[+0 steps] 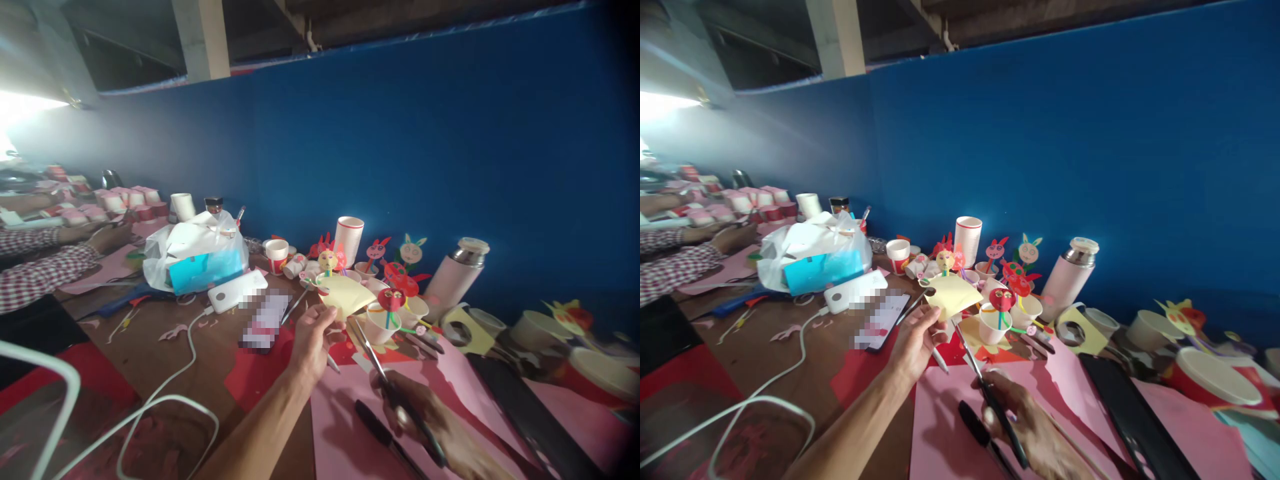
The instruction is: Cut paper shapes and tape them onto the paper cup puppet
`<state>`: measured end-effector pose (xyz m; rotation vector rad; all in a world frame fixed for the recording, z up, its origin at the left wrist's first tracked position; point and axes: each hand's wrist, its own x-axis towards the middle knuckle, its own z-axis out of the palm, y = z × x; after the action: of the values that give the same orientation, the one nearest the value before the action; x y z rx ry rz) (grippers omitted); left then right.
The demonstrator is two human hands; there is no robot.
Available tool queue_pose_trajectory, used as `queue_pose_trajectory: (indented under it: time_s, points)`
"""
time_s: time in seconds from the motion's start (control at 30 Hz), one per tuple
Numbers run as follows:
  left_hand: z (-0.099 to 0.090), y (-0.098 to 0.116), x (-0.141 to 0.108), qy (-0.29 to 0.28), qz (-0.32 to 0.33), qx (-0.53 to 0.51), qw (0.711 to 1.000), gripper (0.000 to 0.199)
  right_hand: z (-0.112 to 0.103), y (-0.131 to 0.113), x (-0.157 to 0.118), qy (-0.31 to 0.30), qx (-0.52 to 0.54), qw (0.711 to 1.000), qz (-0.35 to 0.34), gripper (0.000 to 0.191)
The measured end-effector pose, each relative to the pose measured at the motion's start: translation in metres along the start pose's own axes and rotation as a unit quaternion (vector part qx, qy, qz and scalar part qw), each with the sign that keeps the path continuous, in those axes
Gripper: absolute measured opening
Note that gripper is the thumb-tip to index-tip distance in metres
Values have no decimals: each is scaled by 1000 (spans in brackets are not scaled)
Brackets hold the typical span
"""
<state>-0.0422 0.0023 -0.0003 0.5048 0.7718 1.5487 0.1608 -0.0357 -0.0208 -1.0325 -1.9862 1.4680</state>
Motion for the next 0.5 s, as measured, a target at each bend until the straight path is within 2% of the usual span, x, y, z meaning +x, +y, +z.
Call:
queue_pose_trajectory:
  time_s: [0.13,0.27,0.5]
  points:
    - [3,-7,-3,-10,-26,-2,1000,30,8,-2,2,14,11,1000,0,42]
    - [8,-16,-9,-38,-40,21,998,27,12,3,5,31,48,998,-21,46]
    - [11,-27,-14,-58,-28,76,995,27,13,2,3,51,54,997,-17,53]
